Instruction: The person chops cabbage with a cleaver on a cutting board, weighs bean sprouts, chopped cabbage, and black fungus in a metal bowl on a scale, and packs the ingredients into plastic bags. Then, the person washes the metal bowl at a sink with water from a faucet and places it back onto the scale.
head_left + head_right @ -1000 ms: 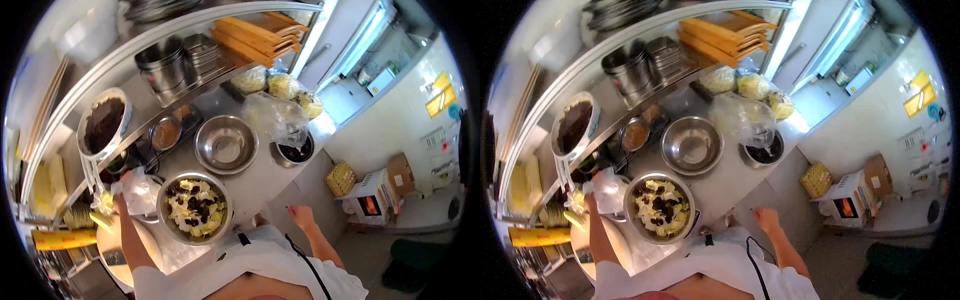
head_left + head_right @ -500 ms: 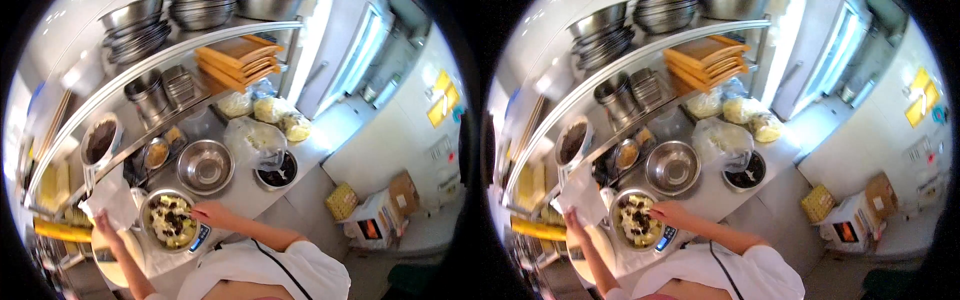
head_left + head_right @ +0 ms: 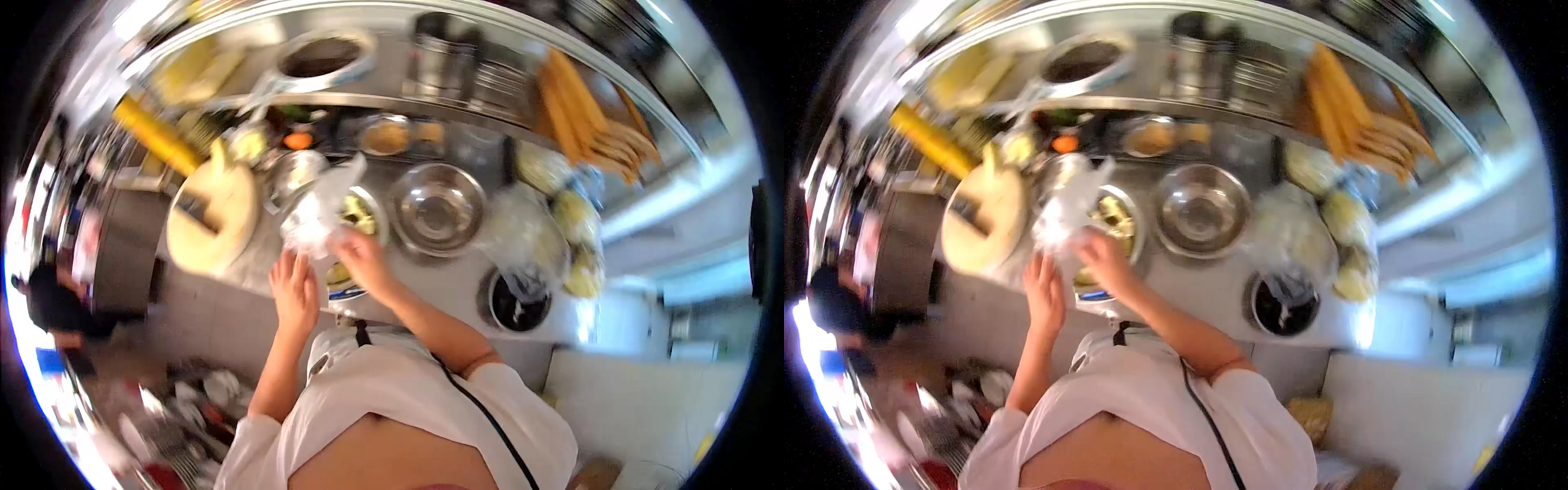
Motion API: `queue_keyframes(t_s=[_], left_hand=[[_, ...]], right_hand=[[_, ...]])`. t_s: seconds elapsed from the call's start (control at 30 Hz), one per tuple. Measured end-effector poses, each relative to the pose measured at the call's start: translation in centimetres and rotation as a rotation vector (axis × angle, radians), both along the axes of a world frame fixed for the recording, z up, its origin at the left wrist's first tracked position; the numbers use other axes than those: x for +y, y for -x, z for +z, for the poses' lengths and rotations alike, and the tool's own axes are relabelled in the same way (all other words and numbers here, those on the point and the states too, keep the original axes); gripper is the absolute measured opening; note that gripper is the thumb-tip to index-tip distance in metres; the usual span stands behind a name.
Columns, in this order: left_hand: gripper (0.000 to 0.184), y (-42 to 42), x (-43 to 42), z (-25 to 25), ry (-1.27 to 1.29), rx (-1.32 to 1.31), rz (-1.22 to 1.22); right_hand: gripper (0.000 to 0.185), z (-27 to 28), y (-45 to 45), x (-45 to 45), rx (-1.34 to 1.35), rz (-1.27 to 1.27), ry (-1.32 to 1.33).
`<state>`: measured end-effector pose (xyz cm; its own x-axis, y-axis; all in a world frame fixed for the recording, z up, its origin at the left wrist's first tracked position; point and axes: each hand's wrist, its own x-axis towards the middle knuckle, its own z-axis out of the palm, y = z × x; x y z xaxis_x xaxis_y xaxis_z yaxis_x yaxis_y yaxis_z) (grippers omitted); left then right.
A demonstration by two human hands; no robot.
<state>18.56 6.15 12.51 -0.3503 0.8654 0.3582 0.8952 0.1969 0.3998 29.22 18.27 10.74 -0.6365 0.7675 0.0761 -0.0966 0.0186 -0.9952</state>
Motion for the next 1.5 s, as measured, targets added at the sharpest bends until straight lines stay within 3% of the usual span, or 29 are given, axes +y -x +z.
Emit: queue_keyframes(t_s=[0.1, 0.17, 0.23, 0.3, 0.33, 0.37, 0.4, 0.47, 0.5, 0.57, 0.6, 0.63, 0.7, 0.8, 0.83, 0.9, 0.93, 1.03, 1.07, 1.1, 1.17, 1.2, 1.23, 1.27, 1.3, 1.33, 1.37, 1.43, 1.5], left_hand=[[0.053, 2.7, -1.6, -1.1, -0.028, -0.130, 0.289], [0.057, 3.5, -2.8, 0.0, 0.116, 0.021, 0.427], [0.060, 4.4, -4.1, 0.2, 0.157, 0.081, 0.427], [0.054, 5.9, -5.6, -0.6, 0.101, 0.063, 0.482], [0.051, 7.0, -6.5, -0.9, 0.089, 0.032, 0.529], [0.052, 7.9, -7.1, -1.2, 0.094, -0.016, 0.586], [0.052, 8.2, -7.8, -0.5, 0.027, -0.087, 0.596], [0.051, 8.5, -8.2, -1.3, -0.323, -0.134, 0.666], [0.051, 8.6, -8.6, 0.1, -0.471, -0.329, 0.625], [0.048, 10.0, -9.3, 1.5, -0.732, -0.509, 0.545], [0.049, 10.7, -9.8, 2.2, -0.766, -0.498, 0.544], [0.050, 11.0, -9.9, 2.4, -0.727, -0.367, 0.632], [0.043, 11.6, -10.4, 2.3, -0.675, -0.108, 0.619], [0.030, 12.2, -11.5, 2.9, -0.586, 0.123, 0.370], [0.026, 12.6, -11.8, 3.0, -0.539, 0.118, 0.286], [0.022, 13.7, -12.5, 2.6, -0.452, 0.131, 0.224], [0.021, 14.4, -13.0, 2.2, -0.416, 0.110, 0.193], [0.028, 17.0, -15.8, 2.2, -0.277, 0.078, 0.148], [0.030, 18.1, -16.7, 1.9, -0.247, 0.089, 0.149], [0.032, 19.1, -17.6, 1.4, -0.216, 0.095, 0.140], [0.038, 20.9, -18.6, -1.0, -0.214, -0.238, 0.181], [0.035, 21.3, -18.7, 1.3, -0.141, -0.762, 0.432], [0.034, 22.3, -19.4, -1.1, -0.108, -0.240, 0.281], [0.035, 23.1, -19.1, -0.6, -0.126, -0.092, 0.424], [0.038, 23.8, -18.8, -1.7, -0.034, -0.290, 0.597], [0.033, 24.8, -18.3, -2.3, 0.138, -0.323, 0.671], [0.026, 26.1, -17.5, -4.4, 0.233, -0.298, 0.735], [0.033, 28.5, -15.9, -6.8, 0.515, -0.318, 0.672], [0.029, 29.4, -13.7, -4.8, 0.563, -0.118, 0.696]], right_hand=[[0.018, -0.4, -0.3, 0.6, 0.323, 0.101, 0.548], [0.021, 3.4, 0.0, 0.1, 0.553, 0.027, 0.994], [0.023, 4.3, -0.1, 0.4, 0.528, 0.019, 1.029], [0.027, 0.3, -1.4, 2.9, 0.728, 0.127, 1.160], [0.033, 3.1, -0.5, 2.7, 0.496, -0.133, 1.100], [0.035, -0.7, -1.1, 5.4, 0.717, 0.590, 0.959], [0.042, -1.4, -1.0, 5.7, 0.645, 0.664, 0.972], [0.044, -1.2, 0.6, 3.3, 0.236, 0.461, 0.641], [0.047, -1.1, 1.5, 1.6, 0.019, 0.327, 0.374], [0.056, -2.8, 2.4, 1.2, -0.386, 0.592, 0.174], [0.053, -2.6, 3.8, 0.6, -0.347, 0.664, 0.062], [0.050, -2.3, 5.0, 0.0, -0.306, 0.730, -0.048], [0.054, -0.5, 7.1, -1.1, -0.251, 0.444, -0.354], [0.072, 4.5, 11.4, -7.0, -0.096, 0.615, -0.503], [0.072, 5.0, 12.7, -9.1, -0.222, 0.668, -0.635], [0.070, 0.8, 15.6, -10.0, -0.410, 0.627, -0.822], [0.054, 0.4, 16.9, -9.8, -0.486, 0.695, -0.799], [0.039, -1.7, 20.6, -7.5, -0.546, 0.744, -0.579], [0.033, -1.2, 21.2, -7.7, -0.517, 0.593, -0.690], [0.033, -0.6, 22.4, -7.7, -0.490, 0.604, -0.594], [0.035, 0.4, 23.6, -5.8, -0.458, 0.542, -0.394], [0.036, 0.7, 24.0, -4.7, -0.497, 0.512, -0.331], [0.037, 0.3, 24.4, -3.1, -0.530, 0.473, -0.267], [0.038, -2.1, 24.6, -0.6, -0.385, 0.484, -0.263], [0.037, -2.4, 24.8, 0.3, -0.445, 0.541, -0.122], [0.036, -1.7, 25.1, -0.1, -0.511, 0.534, -0.128], [0.034, -3.0, 25.4, 1.1, -0.636, 0.559, -0.325], [0.030, -5.9, 26.6, 2.8, -0.571, 0.643, -0.560], [0.022, -5.0, 28.0, 4.5, -0.659, 0.655, -0.421]])
